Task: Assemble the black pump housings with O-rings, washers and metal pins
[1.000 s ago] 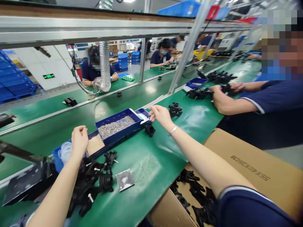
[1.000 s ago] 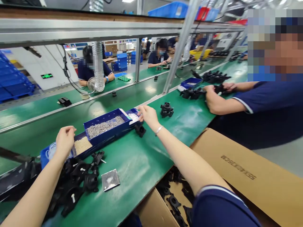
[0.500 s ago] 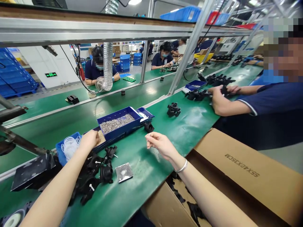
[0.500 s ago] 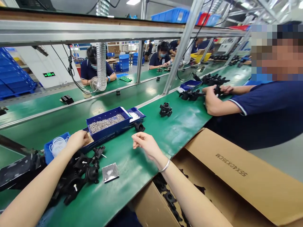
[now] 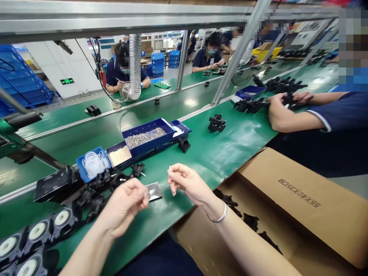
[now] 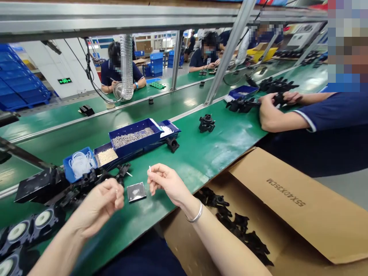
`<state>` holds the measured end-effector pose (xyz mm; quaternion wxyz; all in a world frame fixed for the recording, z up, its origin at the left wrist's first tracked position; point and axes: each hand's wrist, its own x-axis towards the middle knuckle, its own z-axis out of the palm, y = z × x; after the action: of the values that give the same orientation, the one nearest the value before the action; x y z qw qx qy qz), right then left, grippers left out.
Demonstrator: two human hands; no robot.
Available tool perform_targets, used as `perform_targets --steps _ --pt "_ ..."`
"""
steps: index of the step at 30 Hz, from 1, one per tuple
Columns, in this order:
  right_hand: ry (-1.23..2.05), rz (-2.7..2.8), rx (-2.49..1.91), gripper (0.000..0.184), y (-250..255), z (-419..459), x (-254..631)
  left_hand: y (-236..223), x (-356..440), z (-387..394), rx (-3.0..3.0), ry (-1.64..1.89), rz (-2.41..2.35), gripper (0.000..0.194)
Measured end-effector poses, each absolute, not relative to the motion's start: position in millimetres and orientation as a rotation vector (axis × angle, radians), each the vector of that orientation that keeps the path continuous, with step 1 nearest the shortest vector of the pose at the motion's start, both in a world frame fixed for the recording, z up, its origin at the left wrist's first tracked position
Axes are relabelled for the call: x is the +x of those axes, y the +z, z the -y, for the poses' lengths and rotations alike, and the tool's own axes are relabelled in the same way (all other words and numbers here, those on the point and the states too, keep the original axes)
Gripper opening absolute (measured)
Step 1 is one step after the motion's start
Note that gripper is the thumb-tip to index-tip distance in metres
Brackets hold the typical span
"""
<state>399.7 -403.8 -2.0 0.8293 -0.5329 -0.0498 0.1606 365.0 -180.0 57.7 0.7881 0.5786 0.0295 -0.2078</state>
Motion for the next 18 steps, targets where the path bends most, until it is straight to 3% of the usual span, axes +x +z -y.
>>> perform_targets --steps 5,18 --pt "0.443 0.212 -1.177 0.03 -3 384 369 22 335 196 0.752 -0.558 -0.261 0.04" --pt "0.281 0.3 -1.419 0.023 10 363 345 5 341 188 0.719 -0.51 -0.252 0.024"
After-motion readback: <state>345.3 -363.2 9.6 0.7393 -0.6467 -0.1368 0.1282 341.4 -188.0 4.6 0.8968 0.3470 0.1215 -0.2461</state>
